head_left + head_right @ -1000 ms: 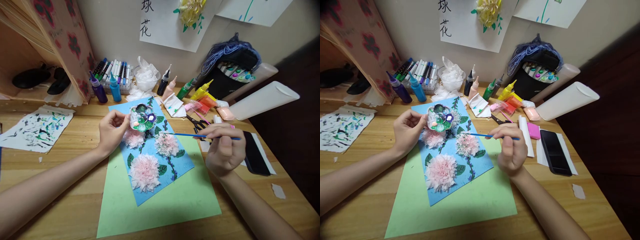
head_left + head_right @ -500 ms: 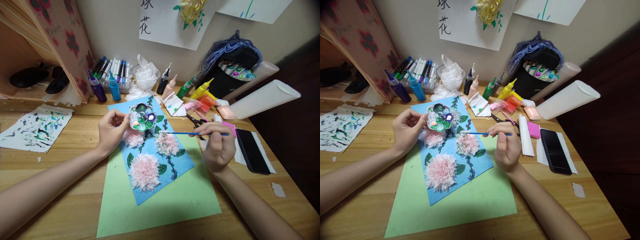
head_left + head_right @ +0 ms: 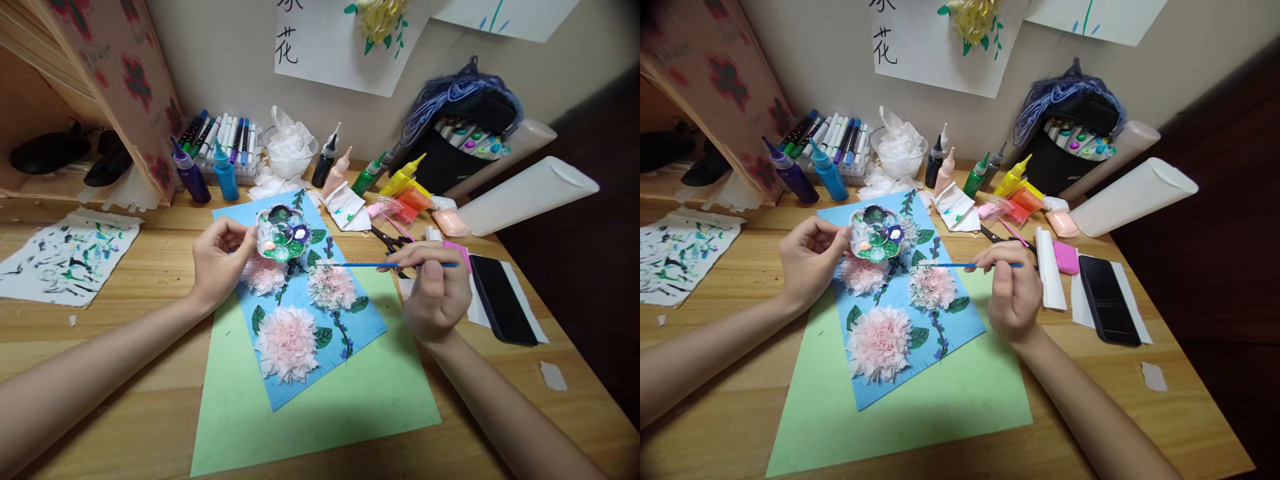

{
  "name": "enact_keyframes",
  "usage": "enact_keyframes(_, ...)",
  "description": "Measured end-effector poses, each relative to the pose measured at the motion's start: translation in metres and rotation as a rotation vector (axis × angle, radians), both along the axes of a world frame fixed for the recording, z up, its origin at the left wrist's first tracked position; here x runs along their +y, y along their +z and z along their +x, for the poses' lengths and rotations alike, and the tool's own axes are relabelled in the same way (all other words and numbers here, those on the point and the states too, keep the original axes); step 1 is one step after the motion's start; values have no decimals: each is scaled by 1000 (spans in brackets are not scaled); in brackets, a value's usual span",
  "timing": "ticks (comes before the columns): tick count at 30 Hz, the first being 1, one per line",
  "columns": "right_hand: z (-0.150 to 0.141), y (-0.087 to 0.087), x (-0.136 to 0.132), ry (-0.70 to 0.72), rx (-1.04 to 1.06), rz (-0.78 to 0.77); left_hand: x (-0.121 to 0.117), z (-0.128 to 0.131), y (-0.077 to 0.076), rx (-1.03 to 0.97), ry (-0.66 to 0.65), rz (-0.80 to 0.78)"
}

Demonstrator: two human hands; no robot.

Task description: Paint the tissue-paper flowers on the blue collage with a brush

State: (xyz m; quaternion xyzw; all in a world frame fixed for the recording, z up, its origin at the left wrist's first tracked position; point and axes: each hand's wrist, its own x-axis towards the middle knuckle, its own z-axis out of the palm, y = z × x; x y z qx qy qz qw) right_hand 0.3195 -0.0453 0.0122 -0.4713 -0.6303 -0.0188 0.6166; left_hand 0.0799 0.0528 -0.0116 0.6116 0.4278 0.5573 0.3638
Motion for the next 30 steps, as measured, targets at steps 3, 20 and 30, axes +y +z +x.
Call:
enact_keyframes(3, -1, 0, 0, 21, -8, -8, 0, 0, 0, -5, 4, -3)
enact_keyframes(20, 1, 6, -5, 22, -127, -52, 0, 0, -2, -5, -7, -8)
enact_keyframes(30, 0, 10, -9, 8, -175, -17, 0, 0, -2, 16, 2, -14)
